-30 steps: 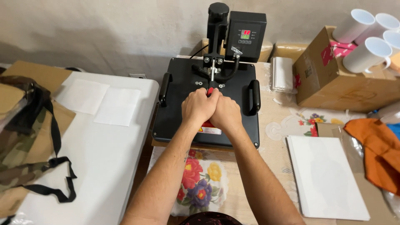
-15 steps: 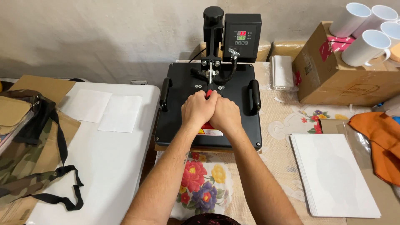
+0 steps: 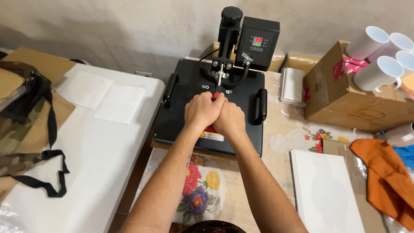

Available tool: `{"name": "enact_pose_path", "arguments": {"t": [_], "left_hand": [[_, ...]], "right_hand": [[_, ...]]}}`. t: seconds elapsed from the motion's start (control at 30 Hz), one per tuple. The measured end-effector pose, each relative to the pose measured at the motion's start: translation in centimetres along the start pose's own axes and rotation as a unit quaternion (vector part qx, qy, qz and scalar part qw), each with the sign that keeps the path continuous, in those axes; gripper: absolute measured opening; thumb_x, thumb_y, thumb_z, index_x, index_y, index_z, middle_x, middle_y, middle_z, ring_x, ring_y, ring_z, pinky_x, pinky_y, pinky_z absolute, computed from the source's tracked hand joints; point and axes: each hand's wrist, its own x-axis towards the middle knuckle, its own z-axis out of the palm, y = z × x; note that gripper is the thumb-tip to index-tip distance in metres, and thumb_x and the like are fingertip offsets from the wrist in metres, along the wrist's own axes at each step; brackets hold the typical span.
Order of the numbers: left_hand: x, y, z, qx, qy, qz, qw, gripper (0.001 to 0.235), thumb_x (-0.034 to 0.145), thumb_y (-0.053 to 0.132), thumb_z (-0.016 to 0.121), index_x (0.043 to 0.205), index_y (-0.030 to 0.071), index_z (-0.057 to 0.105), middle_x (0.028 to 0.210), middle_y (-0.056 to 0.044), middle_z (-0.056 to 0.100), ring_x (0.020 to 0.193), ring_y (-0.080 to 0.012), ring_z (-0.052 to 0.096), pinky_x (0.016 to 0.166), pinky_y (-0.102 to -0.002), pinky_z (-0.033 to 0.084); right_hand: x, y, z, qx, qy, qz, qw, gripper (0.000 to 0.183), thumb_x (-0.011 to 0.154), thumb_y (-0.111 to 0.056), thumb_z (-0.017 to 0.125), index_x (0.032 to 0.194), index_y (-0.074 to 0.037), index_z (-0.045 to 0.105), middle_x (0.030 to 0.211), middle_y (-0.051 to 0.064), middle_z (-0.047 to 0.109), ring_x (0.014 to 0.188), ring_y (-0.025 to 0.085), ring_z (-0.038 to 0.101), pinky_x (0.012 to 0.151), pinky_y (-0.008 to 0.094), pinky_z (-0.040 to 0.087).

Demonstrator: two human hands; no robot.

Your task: The person prepares a substrate for printing by aligning a transfer sheet, covering it with a teflon sheet, and then engaging the heat press lever.

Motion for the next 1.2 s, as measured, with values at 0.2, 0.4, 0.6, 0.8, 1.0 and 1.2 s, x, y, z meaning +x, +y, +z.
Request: {"name": "enact_pose_path", "arguments": {"t": [0.2, 0.4, 0.6, 0.8, 1.0, 1.2], "left_hand": [[-0.2, 0.3, 0.0, -0.008, 0.008, -0.002, 1.0, 0.071, 0.09, 0.054, 0.041, 0.124, -0.003, 0.068, 0.119, -0.025, 0.069, 0.118, -0.0437, 0.063, 0.104, -0.052, 0.045], [-0.3, 0.4, 0.0, -0.006, 0.006, 0.0, 1.0, 0.072, 0.09, 0.055, 0.04, 0.124, -0.002, 0.067, 0.12, -0.025, 0.069, 0.118, -0.0433, 0.063, 0.103, -0.051, 0.045], [-0.1, 0.2, 0.1, -0.005, 0.0, 0.006, 1.0, 0.072, 0.09, 0.055, 0.04, 0.124, -0.002, 0.067, 0.119, -0.025, 0.069, 0.117, -0.0434, 0.063, 0.102, -0.052, 0.045], [0.4, -0.3, 0.2, 0.004, -0.008, 0.013, 1.0, 0.071, 0.09, 0.055, 0.04, 0.122, -0.002, 0.068, 0.116, -0.024, 0.07, 0.115, -0.0429, 0.064, 0.101, -0.052, 0.046], [0.3, -0.2, 0.0, 0.008, -0.016, 0.013, 1.0, 0.071, 0.091, 0.055, 0.04, 0.122, -0.001, 0.068, 0.116, -0.024, 0.07, 0.115, -0.0424, 0.064, 0.101, -0.051, 0.047], [0.7, -0.4, 0.1, 0.012, -0.027, 0.006, 1.0, 0.072, 0.089, 0.058, 0.04, 0.122, 0.0, 0.068, 0.117, -0.023, 0.07, 0.117, -0.0421, 0.064, 0.101, -0.051, 0.047]], "right_hand": [[-0.2, -0.8, -0.8, 0.003, -0.015, 0.005, 1.0, 0.046, 0.087, -0.029, 0.056, 0.112, 0.009, 0.062, 0.094, 0.025, 0.072, 0.095, 0.049, 0.07, 0.084, 0.06, 0.055], [-0.5, -1.2, -1.3, 0.001, -0.022, 0.01, 1.0, 0.046, 0.088, -0.031, 0.055, 0.112, 0.008, 0.062, 0.096, 0.024, 0.073, 0.096, 0.048, 0.07, 0.085, 0.06, 0.055], [-0.5, -1.4, -1.3, 0.011, -0.014, 0.016, 1.0, 0.046, 0.088, -0.03, 0.056, 0.114, 0.008, 0.063, 0.095, 0.025, 0.073, 0.096, 0.048, 0.07, 0.085, 0.06, 0.056], [-0.2, -0.7, -0.8, 0.005, -0.007, 0.02, 1.0, 0.044, 0.088, -0.03, 0.056, 0.111, 0.007, 0.063, 0.093, 0.025, 0.073, 0.095, 0.047, 0.071, 0.084, 0.059, 0.056], [0.2, 0.3, 0.0, -0.011, 0.005, 0.018, 1.0, 0.04, 0.086, -0.028, 0.058, 0.105, 0.006, 0.064, 0.088, 0.024, 0.073, 0.091, 0.046, 0.072, 0.08, 0.058, 0.057], [0.2, 0.4, 0.4, -0.005, 0.026, 0.017, 0.999, 0.037, 0.084, -0.023, 0.059, 0.105, 0.007, 0.065, 0.085, 0.025, 0.073, 0.088, 0.047, 0.072, 0.078, 0.059, 0.057]]}}
